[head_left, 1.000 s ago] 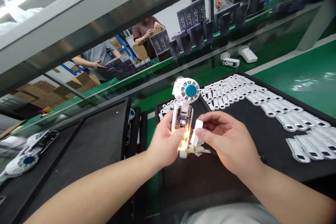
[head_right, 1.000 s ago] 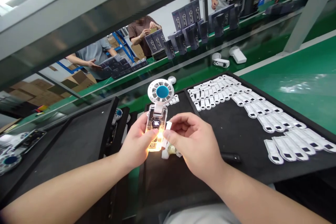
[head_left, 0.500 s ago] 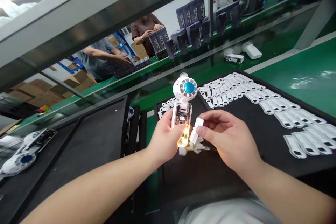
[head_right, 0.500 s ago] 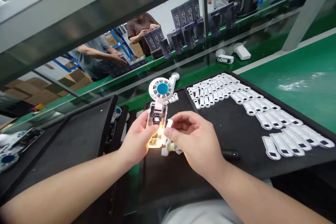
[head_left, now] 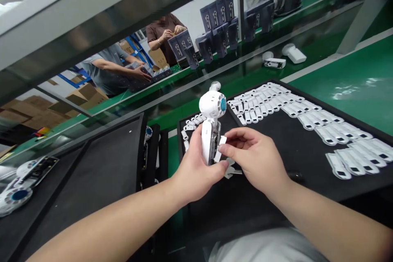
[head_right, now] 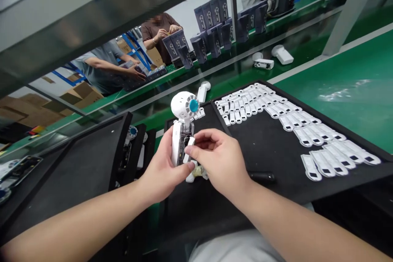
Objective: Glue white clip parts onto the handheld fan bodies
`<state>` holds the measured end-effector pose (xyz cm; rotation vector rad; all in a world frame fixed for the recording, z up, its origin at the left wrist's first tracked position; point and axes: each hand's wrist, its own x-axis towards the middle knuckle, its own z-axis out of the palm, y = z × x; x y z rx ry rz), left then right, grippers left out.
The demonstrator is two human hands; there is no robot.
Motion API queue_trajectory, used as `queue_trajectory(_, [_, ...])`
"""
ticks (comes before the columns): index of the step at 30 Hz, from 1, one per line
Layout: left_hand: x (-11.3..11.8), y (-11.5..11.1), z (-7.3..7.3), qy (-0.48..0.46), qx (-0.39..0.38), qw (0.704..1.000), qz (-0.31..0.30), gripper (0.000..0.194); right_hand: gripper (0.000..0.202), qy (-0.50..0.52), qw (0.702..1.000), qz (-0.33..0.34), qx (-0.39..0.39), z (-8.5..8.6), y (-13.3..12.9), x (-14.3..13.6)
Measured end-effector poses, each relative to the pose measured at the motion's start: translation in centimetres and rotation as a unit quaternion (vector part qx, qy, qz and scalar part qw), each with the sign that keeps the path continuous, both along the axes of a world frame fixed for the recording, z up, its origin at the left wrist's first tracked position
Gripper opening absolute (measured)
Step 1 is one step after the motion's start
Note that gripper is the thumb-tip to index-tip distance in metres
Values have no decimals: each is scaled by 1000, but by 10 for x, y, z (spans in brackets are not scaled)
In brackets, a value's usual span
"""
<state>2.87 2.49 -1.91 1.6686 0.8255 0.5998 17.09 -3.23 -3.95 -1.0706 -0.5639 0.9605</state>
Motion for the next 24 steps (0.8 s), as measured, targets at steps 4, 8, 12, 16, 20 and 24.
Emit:
queue_trajectory(4, [-1, -2, 0, 91, 86, 992, 24, 91, 27, -39, 999, -12, -20, -2, 3, -4])
queue_trajectory(8, [1, -2, 0, 75, 106, 992, 1, 82, 25, -97, 995, -16, -8, -10, 4, -6])
queue_trajectory(12, [5, 7, 3, -29, 2, 999, 34, 68, 48, -349, 935, 13, 64, -35, -6, 7])
queue_trajectory(16, [6, 21, 16, -102, -98, 988, 66, 55, 62, -686, 720, 98, -14, -70, -27, 28])
queue_trajectory(20, [4, 32, 28, -155, -121, 977, 83, 51, 8, -798, 577, 171, -38, -79, -36, 49])
queue_trajectory(24, [1, 35, 32, -191, -99, 971, 107, 47, 15, -768, 640, 13, 33, -49, -40, 75])
